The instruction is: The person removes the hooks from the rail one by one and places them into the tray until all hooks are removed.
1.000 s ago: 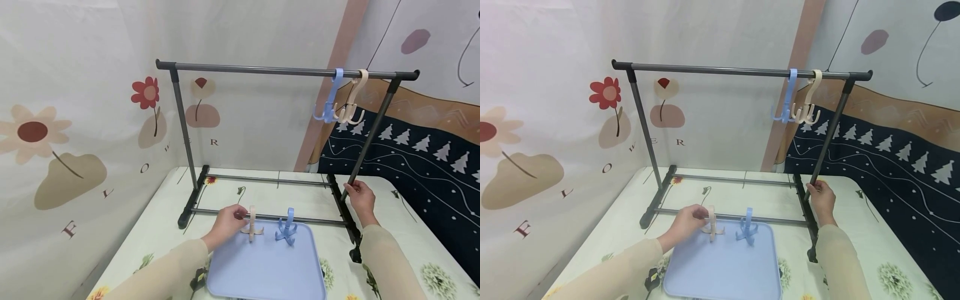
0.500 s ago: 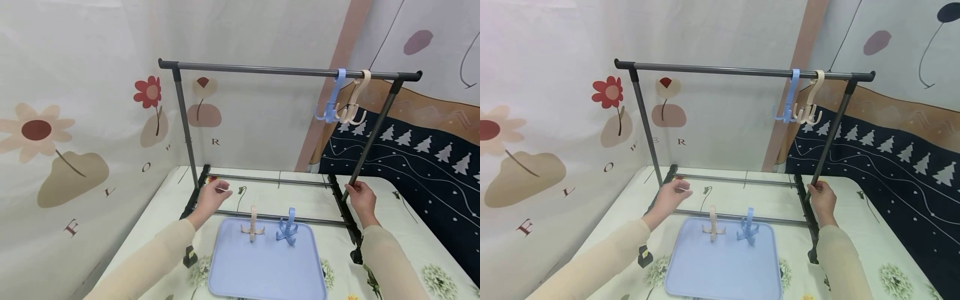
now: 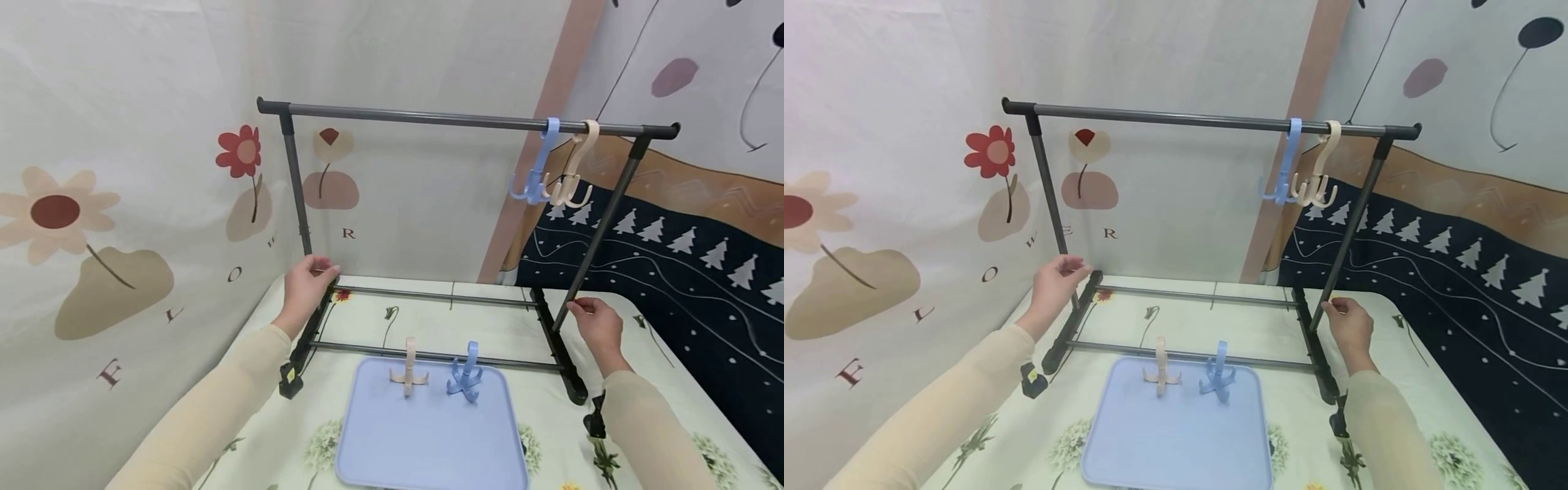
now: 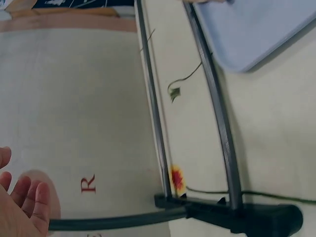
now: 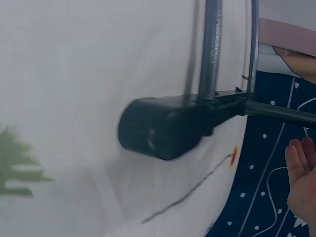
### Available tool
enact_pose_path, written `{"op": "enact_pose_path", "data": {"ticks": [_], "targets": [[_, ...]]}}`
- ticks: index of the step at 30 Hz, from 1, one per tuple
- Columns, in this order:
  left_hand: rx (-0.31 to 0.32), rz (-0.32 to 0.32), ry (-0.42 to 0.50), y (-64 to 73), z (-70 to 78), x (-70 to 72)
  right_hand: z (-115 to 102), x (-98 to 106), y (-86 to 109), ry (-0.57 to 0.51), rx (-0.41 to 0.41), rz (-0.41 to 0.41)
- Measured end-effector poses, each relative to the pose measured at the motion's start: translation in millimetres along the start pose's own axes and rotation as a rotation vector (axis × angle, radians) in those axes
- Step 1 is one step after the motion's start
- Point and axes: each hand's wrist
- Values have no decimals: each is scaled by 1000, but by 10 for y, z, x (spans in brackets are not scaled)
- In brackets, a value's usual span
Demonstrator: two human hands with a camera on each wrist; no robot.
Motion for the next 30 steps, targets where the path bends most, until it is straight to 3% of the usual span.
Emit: {"op": "enact_pose_path", "data": {"ticks": [12,20,30], "targets": [[10,234,20,-306,83,428,-327,255,69,12,59,23],[49,201,63,-492,204,561,-761,473,107,-40,116,68],[21,209,75,-640,297,517,-1364,880,117,-61,240,119]]}}
Point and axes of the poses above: each hand's wrist, its own y-axis away from the middle knuckle, its own x-axis out of the back of the hand, z = x × y, and after that the axes turned 10 degrees about -z, right-handed
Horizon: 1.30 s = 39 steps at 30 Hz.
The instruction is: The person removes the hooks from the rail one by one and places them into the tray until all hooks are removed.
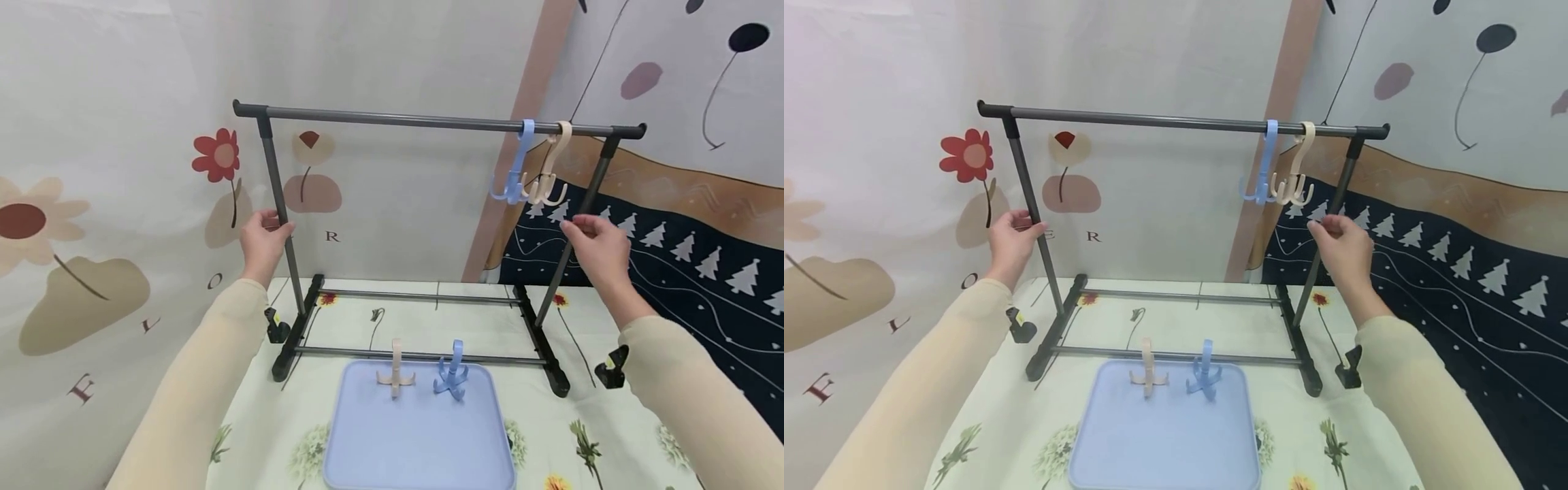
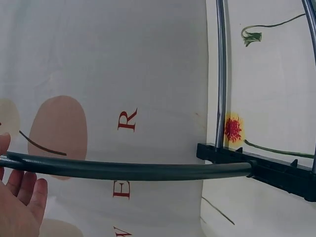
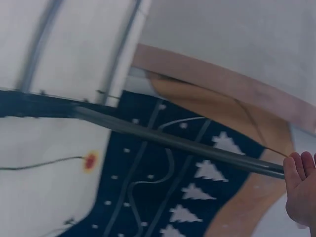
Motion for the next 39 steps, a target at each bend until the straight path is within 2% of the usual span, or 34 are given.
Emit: {"op": "enact_pose_path", "data": {"ticks": [4,11,19,27,39], "targets": [[1,23,3,-12,-11,8,-242,75,-101,-10,31,37],[3,29,-12,-35,-39,28,-633,162,-274,-48,33,72],[-3,32,-18,-47,-56,38,-990,182,-461,-7,-32,40],[-15,36,-24,-54,-39,-2,-1122,103,-554,-28,-97,56],[-14,33,-14,-52,-41,-83,-1069,-29,-561,-60,-133,83]]}}
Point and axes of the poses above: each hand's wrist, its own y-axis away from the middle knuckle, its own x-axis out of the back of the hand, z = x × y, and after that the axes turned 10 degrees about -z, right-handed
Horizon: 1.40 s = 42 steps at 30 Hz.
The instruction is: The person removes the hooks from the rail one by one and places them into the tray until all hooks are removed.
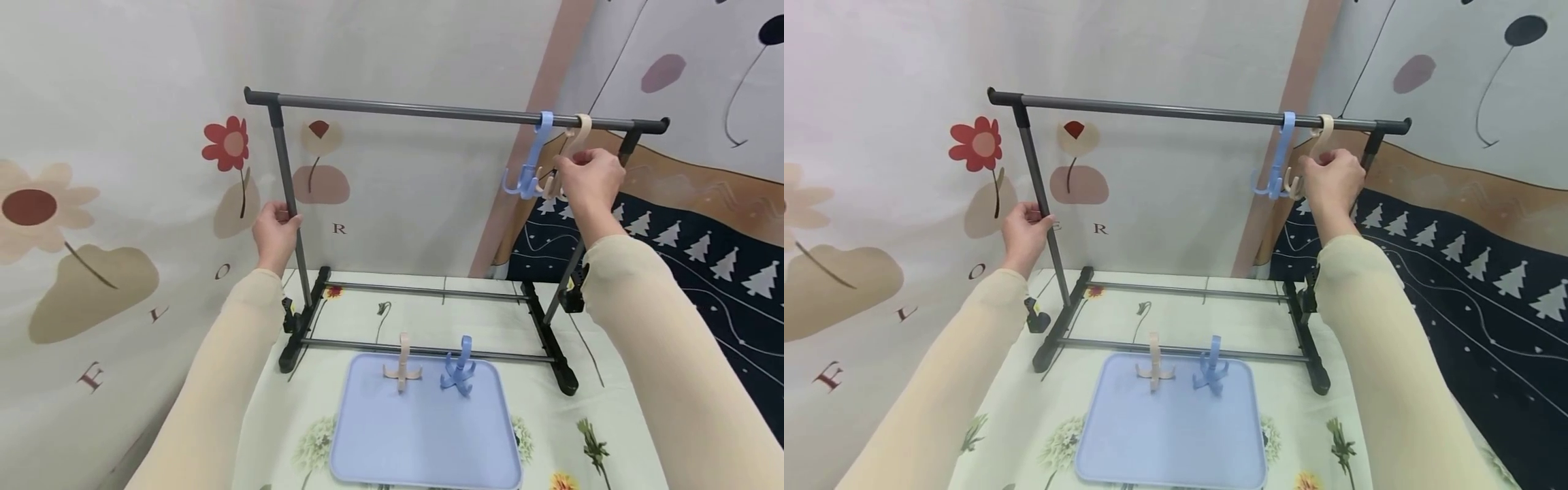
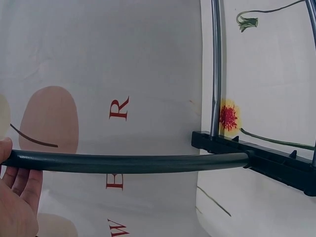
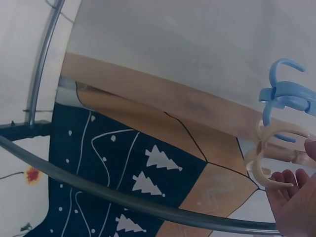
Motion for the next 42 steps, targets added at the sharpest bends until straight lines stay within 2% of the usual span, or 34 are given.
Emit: {"op": "enact_pose_path", "data": {"ticks": [9,15,25,35,42], "targets": [[-11,-1,22,12,-5,-22,45,-57,-35,-18,1,76],[-12,6,28,2,3,-26,13,-16,-51,-54,11,117],[-6,1,20,-2,15,-26,-76,108,-115,73,33,148],[-10,3,32,6,-3,-21,-156,169,-165,-8,31,164],[-10,-12,24,10,-10,2,-89,168,-104,-91,69,139]]}}
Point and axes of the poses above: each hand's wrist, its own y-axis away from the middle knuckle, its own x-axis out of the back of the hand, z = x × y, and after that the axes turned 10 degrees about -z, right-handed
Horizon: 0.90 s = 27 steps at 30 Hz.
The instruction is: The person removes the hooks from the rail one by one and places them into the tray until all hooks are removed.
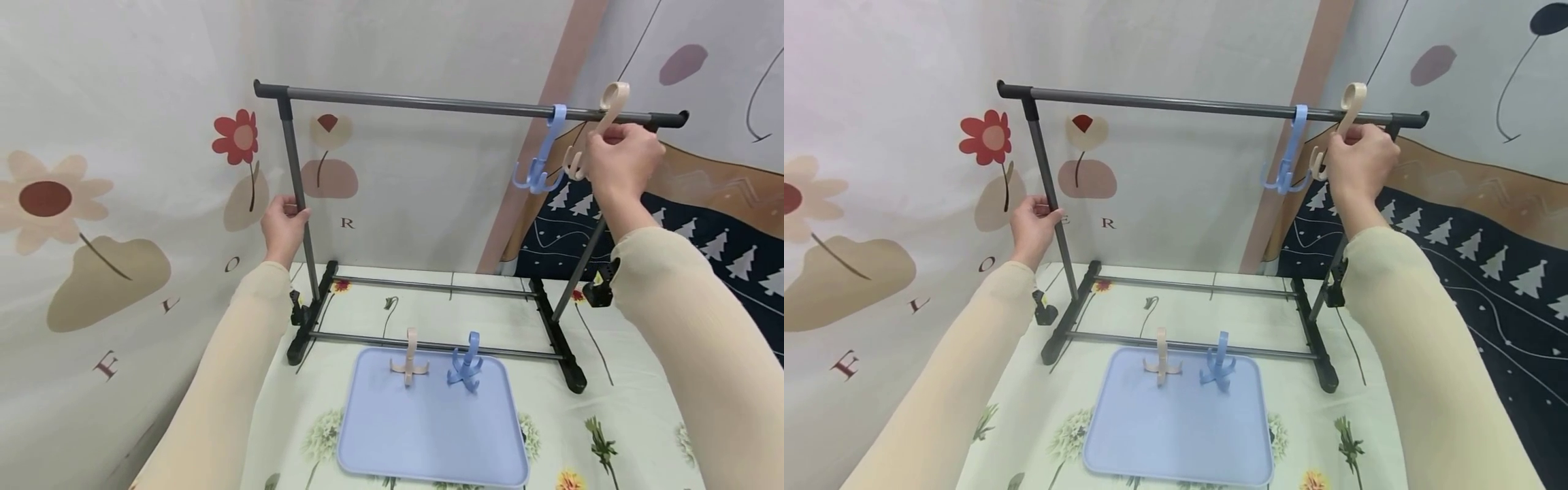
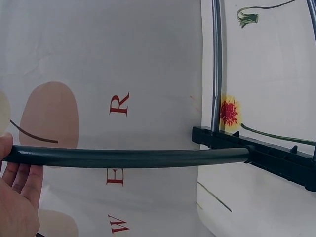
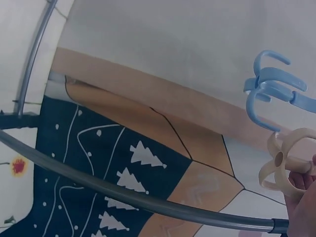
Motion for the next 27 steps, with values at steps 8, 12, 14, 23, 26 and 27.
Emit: {"op": "enact_pose_path", "data": {"ticks": [8,12,14,23,26,27], "targets": [[8,-15,3,-5,-9,14,93,81,132,-15,45,-27],[14,-23,7,0,-5,18,134,133,210,-34,68,-44],[16,-26,9,2,-6,20,155,149,254,-45,79,-53],[23,-33,10,-10,-13,20,247,150,514,-64,166,-106],[26,-38,14,-19,-20,24,278,122,627,-57,204,-132],[27,-40,15,-21,-22,26,286,111,667,-45,217,-139]]}}
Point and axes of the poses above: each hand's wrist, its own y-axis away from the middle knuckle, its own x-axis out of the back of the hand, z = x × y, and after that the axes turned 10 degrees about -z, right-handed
